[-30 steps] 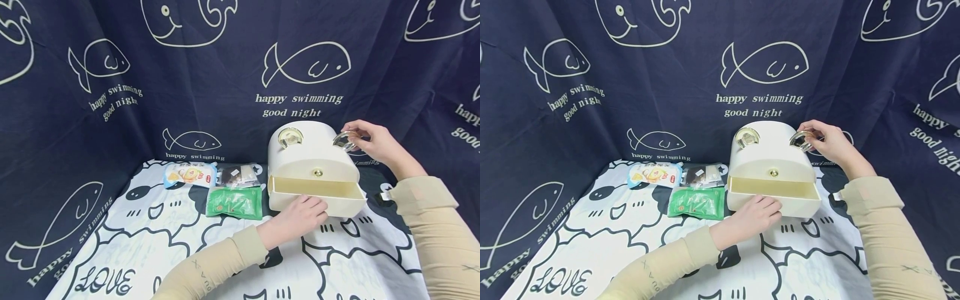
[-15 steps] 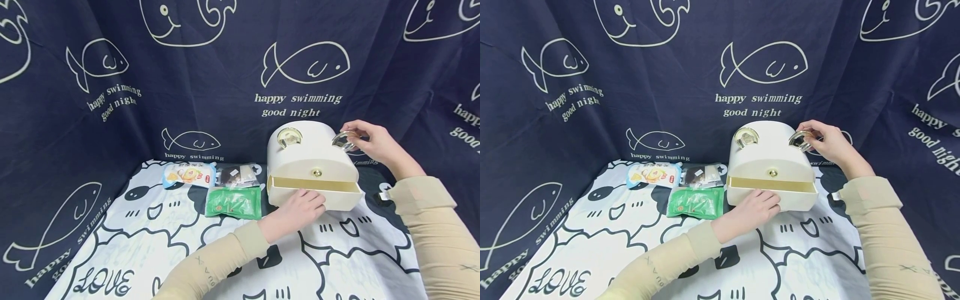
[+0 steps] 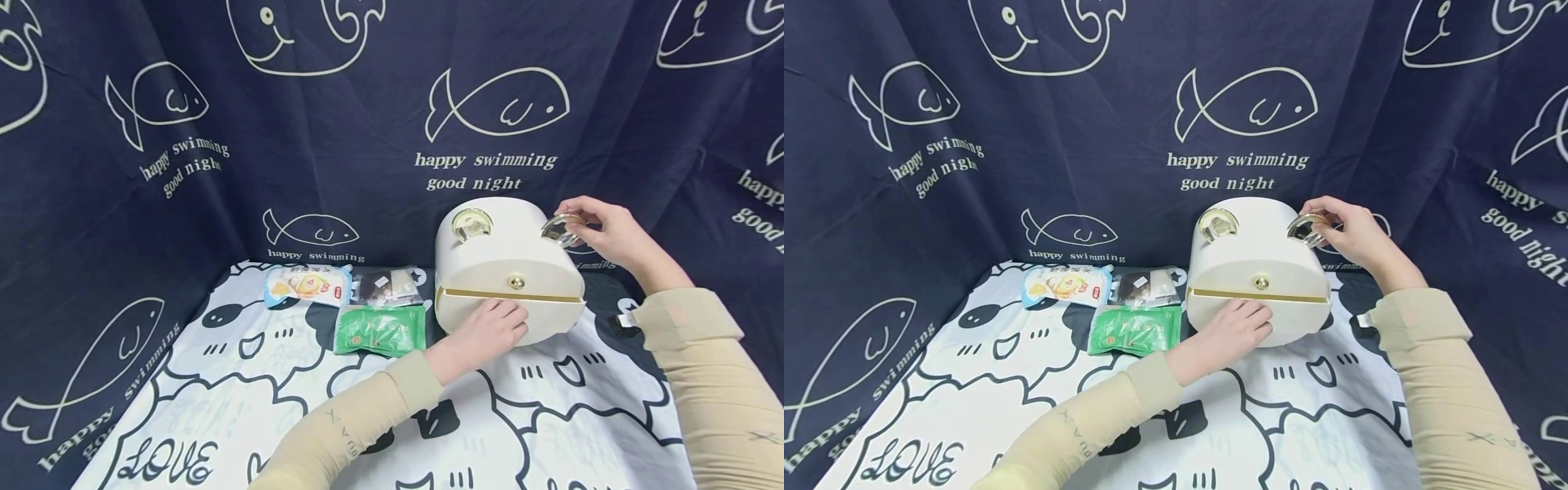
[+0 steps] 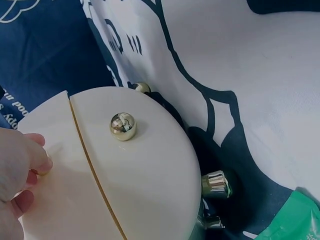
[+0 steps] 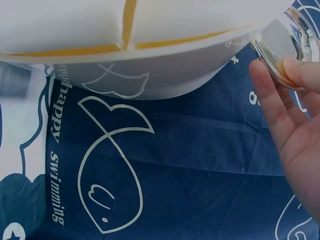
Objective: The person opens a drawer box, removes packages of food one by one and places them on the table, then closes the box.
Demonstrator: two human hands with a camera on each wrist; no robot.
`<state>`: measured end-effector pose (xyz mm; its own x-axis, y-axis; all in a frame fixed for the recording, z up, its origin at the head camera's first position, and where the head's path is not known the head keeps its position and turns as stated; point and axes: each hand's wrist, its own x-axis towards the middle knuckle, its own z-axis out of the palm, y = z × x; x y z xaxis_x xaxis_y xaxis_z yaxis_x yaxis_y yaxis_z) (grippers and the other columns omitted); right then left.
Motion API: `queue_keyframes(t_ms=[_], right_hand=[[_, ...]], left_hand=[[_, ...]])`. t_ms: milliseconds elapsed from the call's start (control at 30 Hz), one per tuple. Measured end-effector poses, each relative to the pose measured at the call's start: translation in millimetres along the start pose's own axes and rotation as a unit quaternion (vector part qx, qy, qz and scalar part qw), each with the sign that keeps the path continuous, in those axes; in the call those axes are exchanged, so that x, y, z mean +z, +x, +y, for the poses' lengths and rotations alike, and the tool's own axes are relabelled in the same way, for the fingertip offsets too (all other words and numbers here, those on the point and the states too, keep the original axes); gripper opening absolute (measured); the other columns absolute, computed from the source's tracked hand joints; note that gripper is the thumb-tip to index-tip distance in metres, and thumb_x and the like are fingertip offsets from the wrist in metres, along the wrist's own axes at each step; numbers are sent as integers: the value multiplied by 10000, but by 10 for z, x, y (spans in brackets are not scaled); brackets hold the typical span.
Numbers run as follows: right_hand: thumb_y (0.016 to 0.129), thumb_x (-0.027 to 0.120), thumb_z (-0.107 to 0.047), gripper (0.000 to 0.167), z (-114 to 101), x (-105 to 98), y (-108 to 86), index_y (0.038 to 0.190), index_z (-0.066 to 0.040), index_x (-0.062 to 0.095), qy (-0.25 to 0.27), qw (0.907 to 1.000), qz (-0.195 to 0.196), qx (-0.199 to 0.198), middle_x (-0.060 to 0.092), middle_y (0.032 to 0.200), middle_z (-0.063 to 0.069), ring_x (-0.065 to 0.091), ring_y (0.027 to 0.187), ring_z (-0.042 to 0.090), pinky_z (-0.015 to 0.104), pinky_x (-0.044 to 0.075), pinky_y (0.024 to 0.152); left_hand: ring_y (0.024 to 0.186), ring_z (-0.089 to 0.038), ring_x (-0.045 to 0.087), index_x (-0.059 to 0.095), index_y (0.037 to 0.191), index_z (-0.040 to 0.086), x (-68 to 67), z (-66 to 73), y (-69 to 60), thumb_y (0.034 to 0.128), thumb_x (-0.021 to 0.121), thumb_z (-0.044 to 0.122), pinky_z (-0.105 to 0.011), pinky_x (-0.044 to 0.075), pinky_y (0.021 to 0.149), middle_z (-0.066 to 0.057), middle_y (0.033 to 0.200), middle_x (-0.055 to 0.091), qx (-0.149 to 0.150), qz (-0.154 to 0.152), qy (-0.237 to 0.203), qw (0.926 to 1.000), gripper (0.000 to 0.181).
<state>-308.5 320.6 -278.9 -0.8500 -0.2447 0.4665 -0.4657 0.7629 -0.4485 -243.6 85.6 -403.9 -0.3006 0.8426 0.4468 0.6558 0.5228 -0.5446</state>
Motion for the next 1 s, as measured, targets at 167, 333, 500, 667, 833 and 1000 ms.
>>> queue_keyframes(t_ms=[167,333,500,667,833,1000], right_hand=[[821,591,111,311,6,8,1,1087,-48,615,80,9999,39,-86,508,838,-291,505,753,-158,126,494,579],[826,594,104,312,8,0,-3,1094,-54,616,81,9999,40,-56,504,836,-298,505,752,-156,118,488,580],[828,596,100,312,9,-1,1,1094,-62,614,91,9999,37,-48,496,832,-316,502,756,-165,115,487,580],[828,599,98,307,15,3,2,1090,-60,615,118,9999,43,-55,500,828,-312,505,759,-166,155,509,583],[826,595,103,312,21,9,-1,1096,-52,614,162,9998,32,-79,498,837,-325,504,765,-170,138,503,586],[826,597,100,315,20,5,-3,1099,-56,614,114,9999,30,-46,488,839,-323,496,767,-171,107,485,587]], left_hand=[[1044,-111,467,638,1018,257,9,-12,12,954,399,223,-257,359,863,103,1073,539,-83,-16,-68,9999,249],[1044,-111,466,635,1010,253,12,-27,27,946,368,211,-263,360,859,102,1072,538,-71,19,-50,10000,279],[1064,-113,459,627,1028,252,8,-38,38,946,355,206,-266,356,867,105,1088,531,-33,-76,-27,10000,288],[1069,-119,459,628,1039,250,30,-60,46,953,398,194,-266,355,880,101,1095,529,-6,-167,-29,9999,251],[1073,-122,456,631,1039,259,59,-93,47,962,405,190,-263,358,899,106,1107,534,-51,-207,-36,9998,249],[1054,-124,466,634,1009,255,73,-96,45,959,387,203,-261,364,884,102,1083,536,-65,-42,-59,10000,257]])
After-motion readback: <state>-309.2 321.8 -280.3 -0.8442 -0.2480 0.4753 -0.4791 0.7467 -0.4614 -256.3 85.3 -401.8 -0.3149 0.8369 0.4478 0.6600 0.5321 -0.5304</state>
